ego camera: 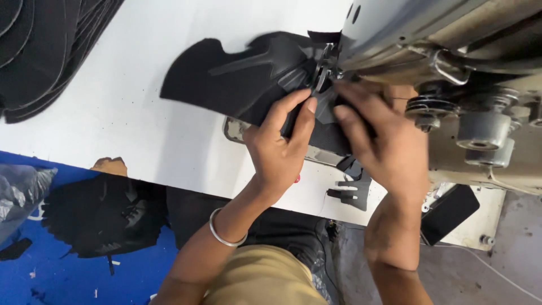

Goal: The person uses a sewing machine to stitch a grey plastic insert onto a black glove. They guide the glove under the needle, sew along the edges, and then cut the thread with scissors before moving the finished glove aside.

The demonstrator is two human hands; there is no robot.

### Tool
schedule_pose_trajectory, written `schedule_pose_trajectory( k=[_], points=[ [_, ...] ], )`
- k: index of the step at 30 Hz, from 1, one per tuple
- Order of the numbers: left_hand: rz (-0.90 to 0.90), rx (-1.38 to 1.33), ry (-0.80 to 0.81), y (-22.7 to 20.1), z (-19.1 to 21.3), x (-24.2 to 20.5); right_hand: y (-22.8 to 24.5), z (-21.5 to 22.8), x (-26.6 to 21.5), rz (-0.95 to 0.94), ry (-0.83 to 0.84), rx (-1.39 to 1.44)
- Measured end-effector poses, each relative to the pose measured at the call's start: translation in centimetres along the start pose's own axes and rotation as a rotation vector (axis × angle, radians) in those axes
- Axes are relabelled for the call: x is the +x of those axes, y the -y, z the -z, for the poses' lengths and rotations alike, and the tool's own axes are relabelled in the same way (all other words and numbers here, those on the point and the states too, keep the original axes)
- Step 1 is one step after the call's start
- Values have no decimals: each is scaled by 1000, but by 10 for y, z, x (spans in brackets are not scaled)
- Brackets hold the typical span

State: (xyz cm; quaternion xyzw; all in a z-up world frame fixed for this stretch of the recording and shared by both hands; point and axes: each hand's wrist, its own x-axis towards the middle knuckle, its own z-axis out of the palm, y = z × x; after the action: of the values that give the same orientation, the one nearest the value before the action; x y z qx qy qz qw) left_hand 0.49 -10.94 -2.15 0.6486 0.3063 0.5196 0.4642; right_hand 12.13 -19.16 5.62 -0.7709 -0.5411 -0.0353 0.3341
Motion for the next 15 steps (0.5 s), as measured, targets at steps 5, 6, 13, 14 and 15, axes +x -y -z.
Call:
schedule_pose_trajectory(
  k=[5,6,13,14,15],
  points=[
    [-32,-11,-79,5,-12,-13,-36,-10,1,93,159,-84],
    [-72,-1,-109,4,-13,-15,-49,-11,3,105,203,-1],
    [406,-64,16,0,-5,5,-51,-1,19,-13,348,158],
    [411,-67,6,4,1,11,-45,-1,15,-7,357,155],
    [184,5,27,8,9,17,-38,-2,11,18,321,126]
  ],
)
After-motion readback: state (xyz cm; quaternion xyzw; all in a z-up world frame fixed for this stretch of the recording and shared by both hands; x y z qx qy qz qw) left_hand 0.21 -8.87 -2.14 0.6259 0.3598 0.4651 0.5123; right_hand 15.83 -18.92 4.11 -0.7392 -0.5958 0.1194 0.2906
